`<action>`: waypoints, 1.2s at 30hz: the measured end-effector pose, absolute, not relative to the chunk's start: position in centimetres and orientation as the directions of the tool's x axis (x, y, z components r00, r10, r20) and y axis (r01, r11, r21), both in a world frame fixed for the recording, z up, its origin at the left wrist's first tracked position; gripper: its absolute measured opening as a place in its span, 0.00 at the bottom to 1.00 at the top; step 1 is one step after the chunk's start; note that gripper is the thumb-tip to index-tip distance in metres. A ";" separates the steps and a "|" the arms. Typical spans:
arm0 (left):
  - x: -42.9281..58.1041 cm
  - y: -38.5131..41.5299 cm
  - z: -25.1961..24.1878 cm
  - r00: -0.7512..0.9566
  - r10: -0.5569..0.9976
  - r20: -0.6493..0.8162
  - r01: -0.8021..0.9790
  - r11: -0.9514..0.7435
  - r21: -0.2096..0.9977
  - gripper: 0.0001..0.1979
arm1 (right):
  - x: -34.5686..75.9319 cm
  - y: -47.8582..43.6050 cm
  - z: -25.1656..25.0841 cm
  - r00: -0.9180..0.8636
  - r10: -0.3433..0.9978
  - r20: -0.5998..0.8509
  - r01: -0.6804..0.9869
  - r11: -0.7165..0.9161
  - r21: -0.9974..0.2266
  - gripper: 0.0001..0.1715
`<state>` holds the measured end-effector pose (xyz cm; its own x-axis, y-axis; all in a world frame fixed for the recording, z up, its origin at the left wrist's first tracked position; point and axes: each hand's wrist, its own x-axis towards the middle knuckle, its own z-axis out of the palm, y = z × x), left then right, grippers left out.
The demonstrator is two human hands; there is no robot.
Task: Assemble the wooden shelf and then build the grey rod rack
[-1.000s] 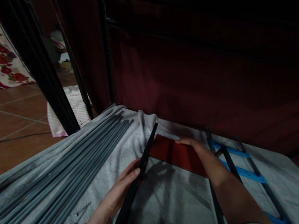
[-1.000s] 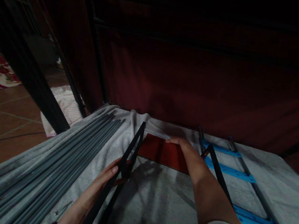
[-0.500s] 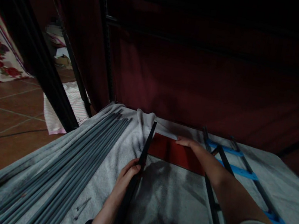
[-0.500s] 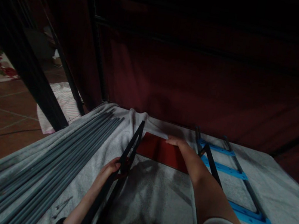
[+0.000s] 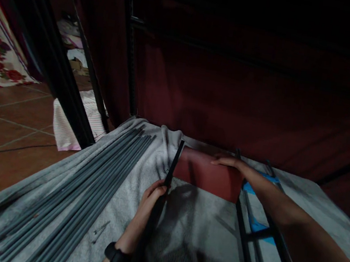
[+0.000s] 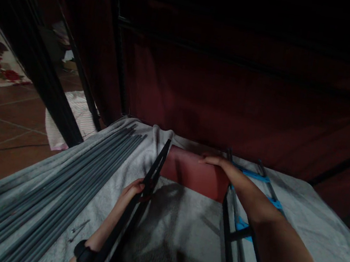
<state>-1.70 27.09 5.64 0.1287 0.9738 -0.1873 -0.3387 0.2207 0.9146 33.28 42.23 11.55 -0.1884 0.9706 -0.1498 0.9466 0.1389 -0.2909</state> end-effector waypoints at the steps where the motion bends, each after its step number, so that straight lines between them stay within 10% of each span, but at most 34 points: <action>1: -1.6 27.1 5.5 0.126 0.974 -0.190 -0.348 0.223 0.911 0.19 | 33.0 41.9 11.9 -0.214 0.957 -0.194 0.940 0.148 -0.307 0.12; 23: -1.4 27.1 5.8 0.093 0.974 -0.205 -0.360 0.225 0.905 0.24 | 29.2 33.7 13.1 -0.085 0.994 -0.067 0.996 0.087 0.029 0.15; 36: -1.4 28.2 4.5 0.124 0.972 -0.201 -0.319 0.231 0.919 0.25 | 28.5 31.9 13.0 -0.126 0.991 -0.050 0.992 0.127 0.013 0.14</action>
<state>-1.39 28.24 4.54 0.1237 0.9717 -0.2012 -0.3192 0.2309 0.9191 28.49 31.90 12.96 -0.1263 0.9908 -0.0496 0.9918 0.1271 0.0134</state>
